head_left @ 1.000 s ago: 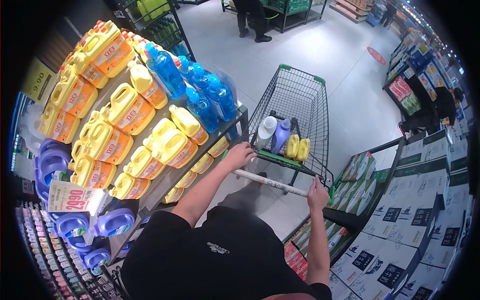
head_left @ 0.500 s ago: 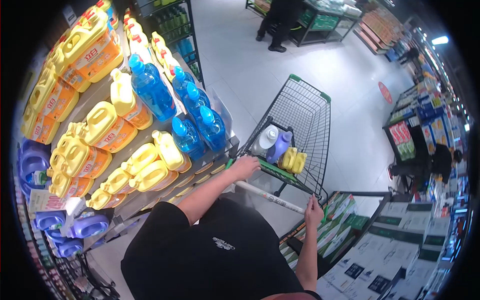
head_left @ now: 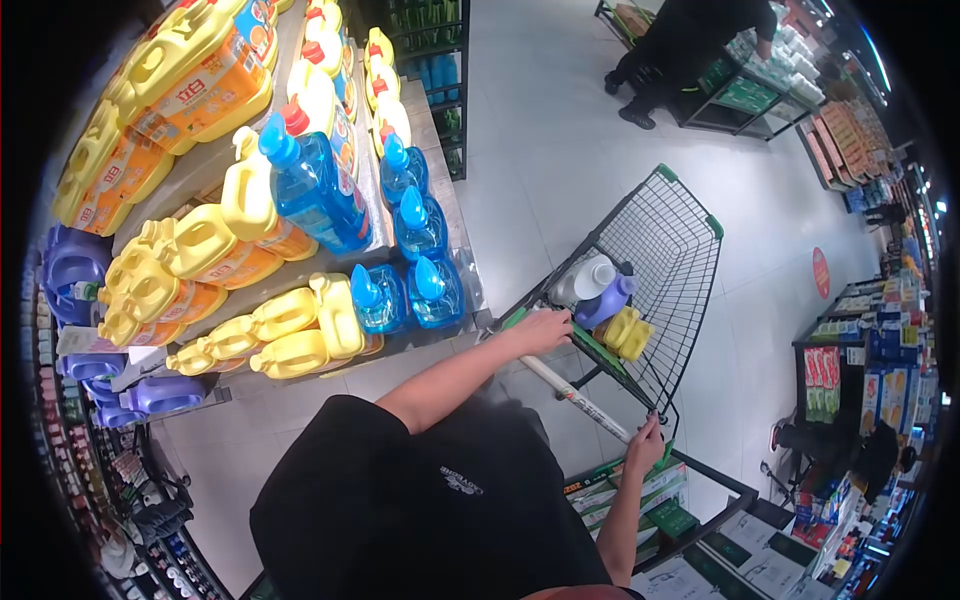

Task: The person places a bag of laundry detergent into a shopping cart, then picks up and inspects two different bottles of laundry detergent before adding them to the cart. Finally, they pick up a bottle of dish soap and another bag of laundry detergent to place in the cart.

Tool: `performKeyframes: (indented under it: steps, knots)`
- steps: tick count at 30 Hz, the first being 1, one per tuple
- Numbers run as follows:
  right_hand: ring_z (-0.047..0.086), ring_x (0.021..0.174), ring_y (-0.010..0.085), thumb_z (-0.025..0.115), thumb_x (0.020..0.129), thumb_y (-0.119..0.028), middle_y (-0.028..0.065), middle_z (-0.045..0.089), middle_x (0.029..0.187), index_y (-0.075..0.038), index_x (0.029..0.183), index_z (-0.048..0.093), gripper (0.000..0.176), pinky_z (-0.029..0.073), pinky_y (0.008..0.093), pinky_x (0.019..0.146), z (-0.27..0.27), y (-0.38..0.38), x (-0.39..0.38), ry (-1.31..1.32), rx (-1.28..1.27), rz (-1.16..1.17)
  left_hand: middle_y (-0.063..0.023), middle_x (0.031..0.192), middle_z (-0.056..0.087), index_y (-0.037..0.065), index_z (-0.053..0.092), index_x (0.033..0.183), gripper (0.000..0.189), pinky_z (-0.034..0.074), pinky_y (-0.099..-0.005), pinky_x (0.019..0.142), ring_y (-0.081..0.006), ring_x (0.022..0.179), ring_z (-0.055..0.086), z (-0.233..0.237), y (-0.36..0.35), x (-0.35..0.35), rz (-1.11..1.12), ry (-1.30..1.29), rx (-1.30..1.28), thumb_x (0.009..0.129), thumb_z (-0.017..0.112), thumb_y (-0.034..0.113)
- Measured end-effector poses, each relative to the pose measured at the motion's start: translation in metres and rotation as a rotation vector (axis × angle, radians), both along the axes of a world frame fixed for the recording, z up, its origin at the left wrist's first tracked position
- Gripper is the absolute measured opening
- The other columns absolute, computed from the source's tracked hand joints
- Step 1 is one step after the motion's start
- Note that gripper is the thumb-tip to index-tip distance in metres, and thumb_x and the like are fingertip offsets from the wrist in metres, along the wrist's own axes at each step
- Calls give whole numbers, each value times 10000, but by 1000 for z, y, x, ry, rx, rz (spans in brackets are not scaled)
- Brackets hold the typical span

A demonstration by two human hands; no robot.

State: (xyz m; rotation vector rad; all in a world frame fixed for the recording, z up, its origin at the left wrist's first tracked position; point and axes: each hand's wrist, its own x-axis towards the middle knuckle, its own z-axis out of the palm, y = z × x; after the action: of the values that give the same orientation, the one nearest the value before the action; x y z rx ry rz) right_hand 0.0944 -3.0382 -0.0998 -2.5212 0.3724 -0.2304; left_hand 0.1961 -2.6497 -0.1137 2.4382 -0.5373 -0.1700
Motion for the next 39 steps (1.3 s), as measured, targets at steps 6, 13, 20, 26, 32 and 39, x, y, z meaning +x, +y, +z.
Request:
performKeyframes:
  steps: [6,13,20,26,32,39]
  knots:
    - [754,717,243,546,1083,-300,116,805,905,-73,1330,738,386,567,386,667,-2,-4,54,-25,-99,82,-119,1137,607,72,677,1111,279,517,-489,924,-369,1038,639,-2,1,45,37,-21,3,1005,661,330]
    - [784,794,260,506,1093,-303,111,815,1022,-90,1326,740,394,598,389,704,-8,-25,114,-25,-191,201,-102,1109,688,57,721,1159,298,505,-465,1003,-304,1122,655,6,-4,90,53,10,28,1010,658,307]
    - [779,766,280,559,1062,-261,95,816,999,-97,1288,758,343,599,402,667,-5,-47,189,-77,-199,310,-112,1091,712,55,723,1128,300,499,-464,1008,-328,1120,656,9,-21,117,163,93,-29,1028,625,320]
    - [743,664,331,581,1051,-271,138,799,906,-99,1294,765,349,564,429,591,13,-57,256,-133,-194,417,-146,1033,705,48,719,1071,257,511,-496,927,-376,1053,649,20,-38,130,308,36,-111,1011,624,279]
    - [715,598,313,606,1035,-275,116,783,799,-110,1230,797,318,538,426,552,2,-50,333,-212,-187,505,-157,1013,698,47,727,1065,273,508,-494,928,-383,1042,648,30,-42,154,445,70,-79,1018,623,295]
    - [710,602,309,608,1032,-293,93,766,748,-156,1208,810,300,543,432,573,-8,-33,417,-232,-162,582,-161,1032,711,45,742,1083,323,496,-498,942,-375,1051,653,19,-36,182,558,19,-38,1040,586,325]
